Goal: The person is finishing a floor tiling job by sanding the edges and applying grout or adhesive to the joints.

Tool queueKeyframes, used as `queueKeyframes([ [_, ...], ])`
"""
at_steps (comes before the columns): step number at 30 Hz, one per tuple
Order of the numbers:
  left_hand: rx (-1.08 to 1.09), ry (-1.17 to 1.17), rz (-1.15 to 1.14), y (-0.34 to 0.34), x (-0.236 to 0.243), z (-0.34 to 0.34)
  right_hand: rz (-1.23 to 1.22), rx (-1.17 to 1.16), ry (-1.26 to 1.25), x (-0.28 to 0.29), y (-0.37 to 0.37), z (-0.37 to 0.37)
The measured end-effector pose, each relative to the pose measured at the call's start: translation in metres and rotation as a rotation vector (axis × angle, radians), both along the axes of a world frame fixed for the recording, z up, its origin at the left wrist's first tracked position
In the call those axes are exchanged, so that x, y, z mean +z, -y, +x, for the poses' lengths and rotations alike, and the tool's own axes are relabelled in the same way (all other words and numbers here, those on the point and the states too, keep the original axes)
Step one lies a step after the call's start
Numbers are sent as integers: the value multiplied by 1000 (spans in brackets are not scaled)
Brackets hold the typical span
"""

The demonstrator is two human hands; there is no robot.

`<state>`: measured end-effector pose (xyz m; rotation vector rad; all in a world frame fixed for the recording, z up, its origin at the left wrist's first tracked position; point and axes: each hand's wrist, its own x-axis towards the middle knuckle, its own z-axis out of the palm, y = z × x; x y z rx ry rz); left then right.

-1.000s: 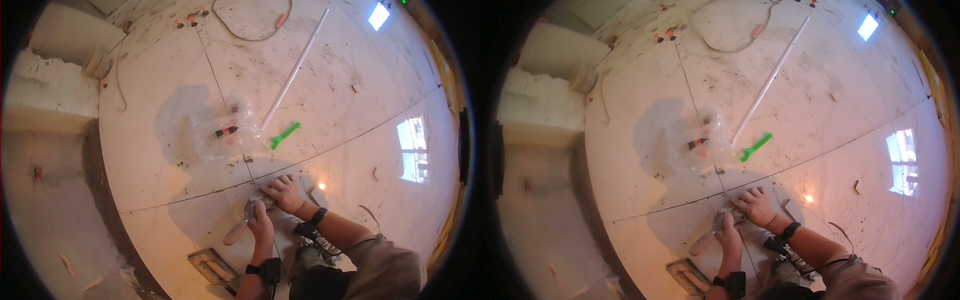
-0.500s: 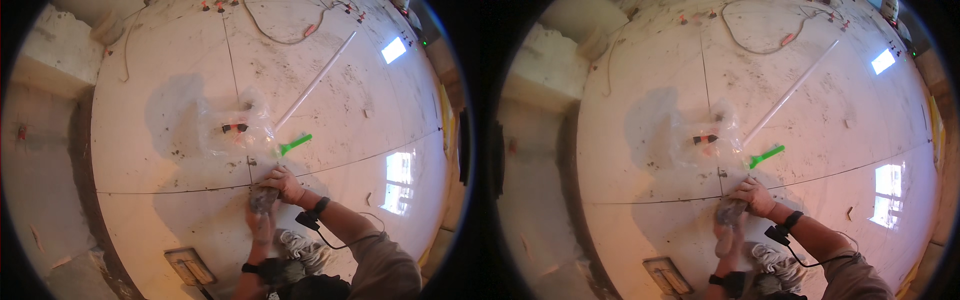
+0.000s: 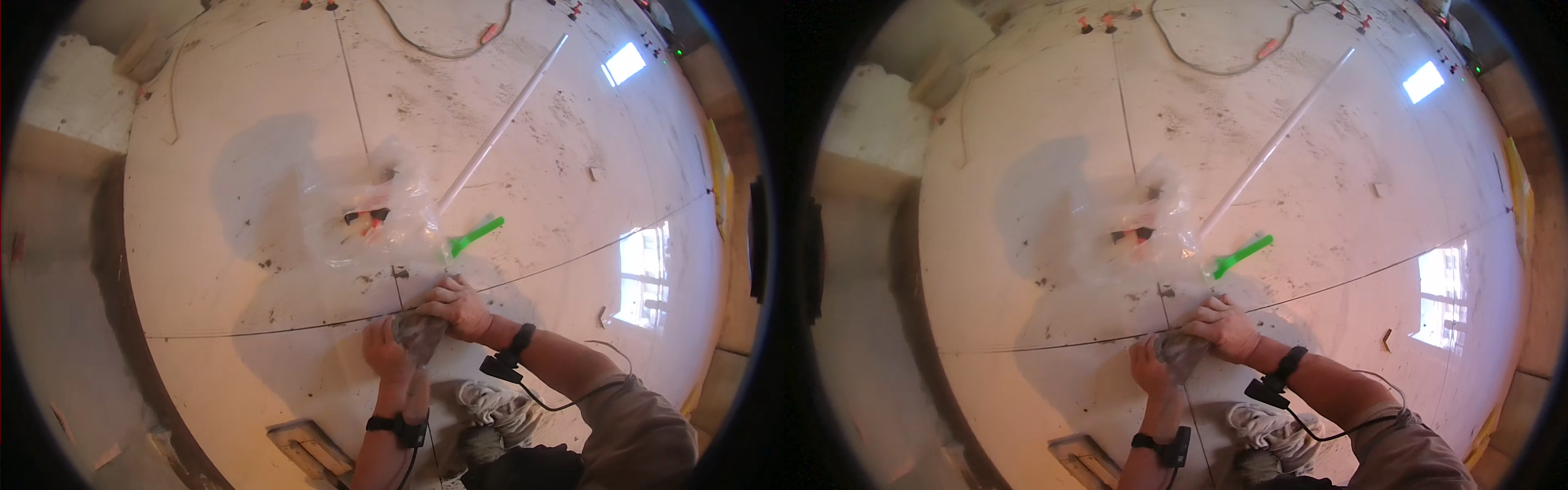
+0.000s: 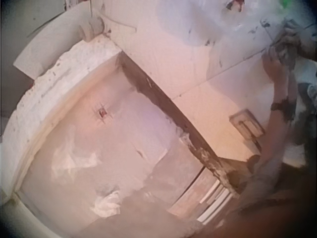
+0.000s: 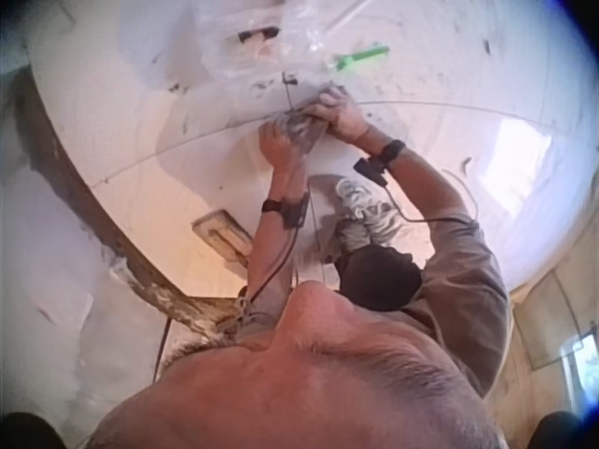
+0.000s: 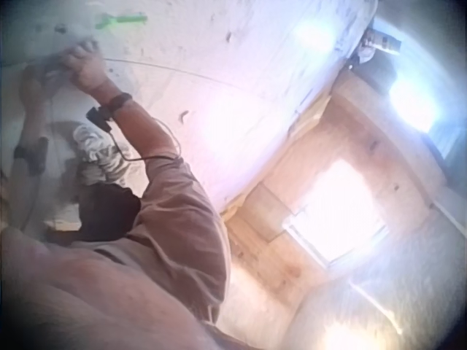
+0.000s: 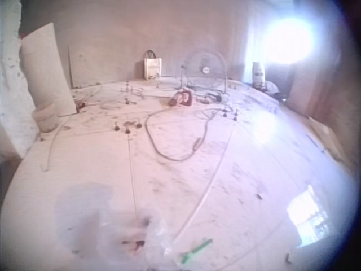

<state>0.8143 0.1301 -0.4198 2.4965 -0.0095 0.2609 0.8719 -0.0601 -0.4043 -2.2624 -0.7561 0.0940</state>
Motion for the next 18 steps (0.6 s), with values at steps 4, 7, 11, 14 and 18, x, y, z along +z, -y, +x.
queueKeyframes([
  [4,-11,64,50,-2,-8,-1,-35,17,-19,2,0,0],
  [7,-3,79,39,-1,-8,0,-31,15,-39,5,0,1],
  [11,-19,92,92,-5,-14,-1,17,0,-41,3,-1,3],
  [14,-52,83,72,-4,-7,2,-2,-5,-57,3,-1,1],
  [18,-66,105,78,-1,-2,5,9,-1,-82,6,1,3],
])
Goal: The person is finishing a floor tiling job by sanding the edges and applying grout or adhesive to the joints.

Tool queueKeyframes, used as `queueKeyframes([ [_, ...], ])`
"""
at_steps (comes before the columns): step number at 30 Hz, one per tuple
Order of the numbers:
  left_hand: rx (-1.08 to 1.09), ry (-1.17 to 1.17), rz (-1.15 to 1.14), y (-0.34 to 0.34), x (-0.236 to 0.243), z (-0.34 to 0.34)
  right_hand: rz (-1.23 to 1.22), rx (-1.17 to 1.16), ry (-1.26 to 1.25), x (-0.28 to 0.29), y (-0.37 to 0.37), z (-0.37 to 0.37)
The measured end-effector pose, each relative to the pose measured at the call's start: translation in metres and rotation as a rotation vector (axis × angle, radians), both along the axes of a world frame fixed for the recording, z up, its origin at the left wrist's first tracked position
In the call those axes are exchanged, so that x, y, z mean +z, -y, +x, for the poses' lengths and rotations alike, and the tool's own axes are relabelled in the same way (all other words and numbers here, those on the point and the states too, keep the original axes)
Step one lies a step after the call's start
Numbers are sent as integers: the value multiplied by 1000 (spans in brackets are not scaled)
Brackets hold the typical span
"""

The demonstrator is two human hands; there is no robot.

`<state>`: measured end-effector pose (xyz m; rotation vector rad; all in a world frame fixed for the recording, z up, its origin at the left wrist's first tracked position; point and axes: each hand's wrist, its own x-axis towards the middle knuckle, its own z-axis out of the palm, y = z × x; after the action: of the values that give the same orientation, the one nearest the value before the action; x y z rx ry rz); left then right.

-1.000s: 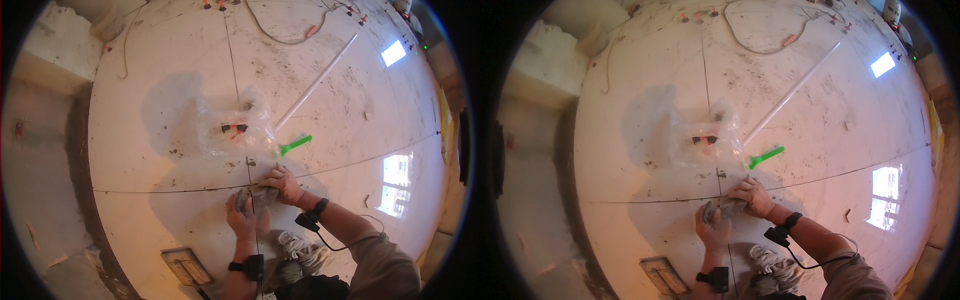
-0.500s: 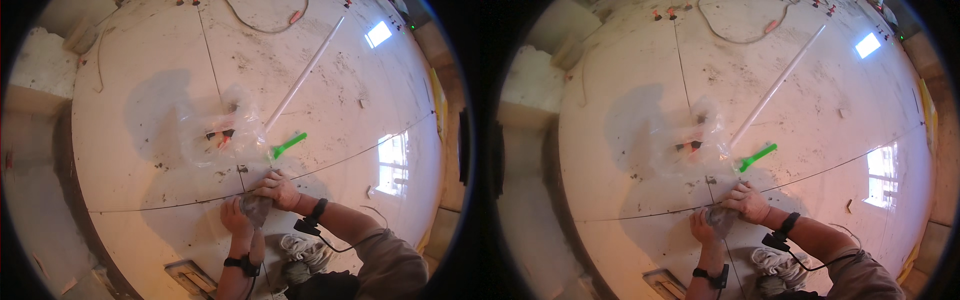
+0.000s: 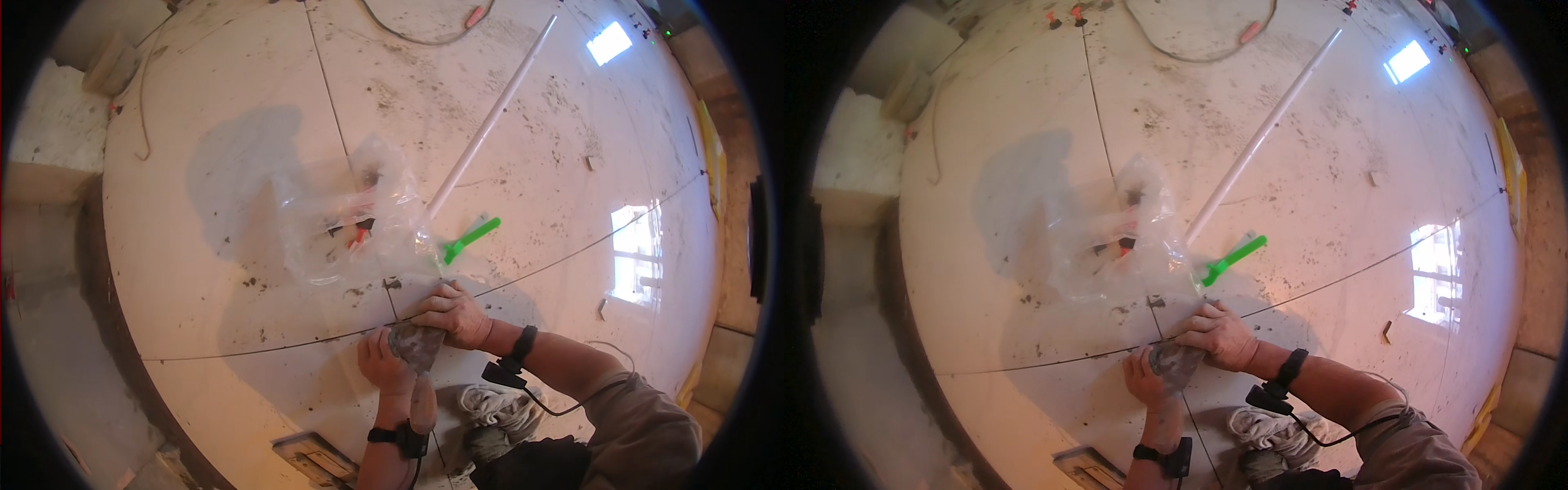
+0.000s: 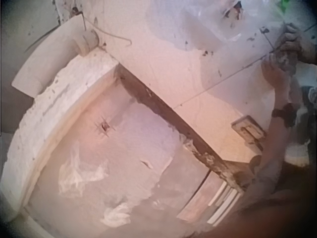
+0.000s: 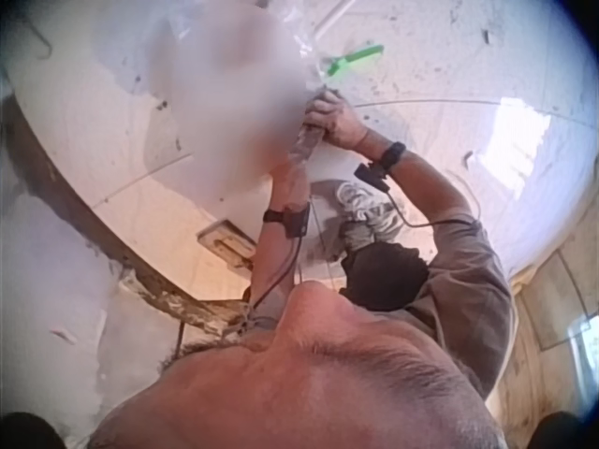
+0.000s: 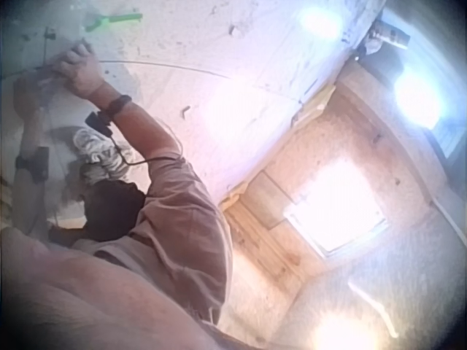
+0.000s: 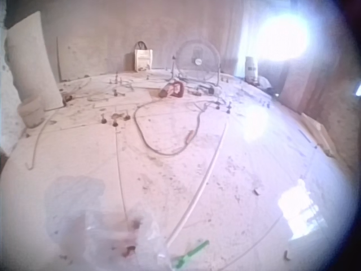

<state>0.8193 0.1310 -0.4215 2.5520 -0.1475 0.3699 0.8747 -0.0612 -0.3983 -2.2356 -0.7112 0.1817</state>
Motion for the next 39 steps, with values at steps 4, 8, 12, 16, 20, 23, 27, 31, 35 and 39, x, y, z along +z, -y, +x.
queueKeyframes([
  [4,11,5,18,-2,-5,-3,-6,2,-6,-1,1,-1],
  [8,31,-10,-5,1,-3,-2,-21,12,14,-6,3,-2],
  [12,34,-10,-5,0,-2,-1,-8,1,18,-6,1,-1],
  [16,28,-13,-12,1,-1,2,-10,0,2,-6,2,1],
  [20,24,-7,-15,1,-4,-1,18,-12,6,-9,3,-1],
  [23,23,-8,-27,1,1,-1,83,-21,-31,-5,2,0],
  [27,28,-17,-10,1,-2,-1,97,-32,-23,-10,2,-2],
  [31,27,-23,4,1,-2,-1,80,-19,-31,-8,3,-1],
  [35,41,-30,43,2,-1,0,59,-18,-32,-5,3,0],
  [39,53,-47,40,3,0,0,59,-25,-30,-3,2,2],
])
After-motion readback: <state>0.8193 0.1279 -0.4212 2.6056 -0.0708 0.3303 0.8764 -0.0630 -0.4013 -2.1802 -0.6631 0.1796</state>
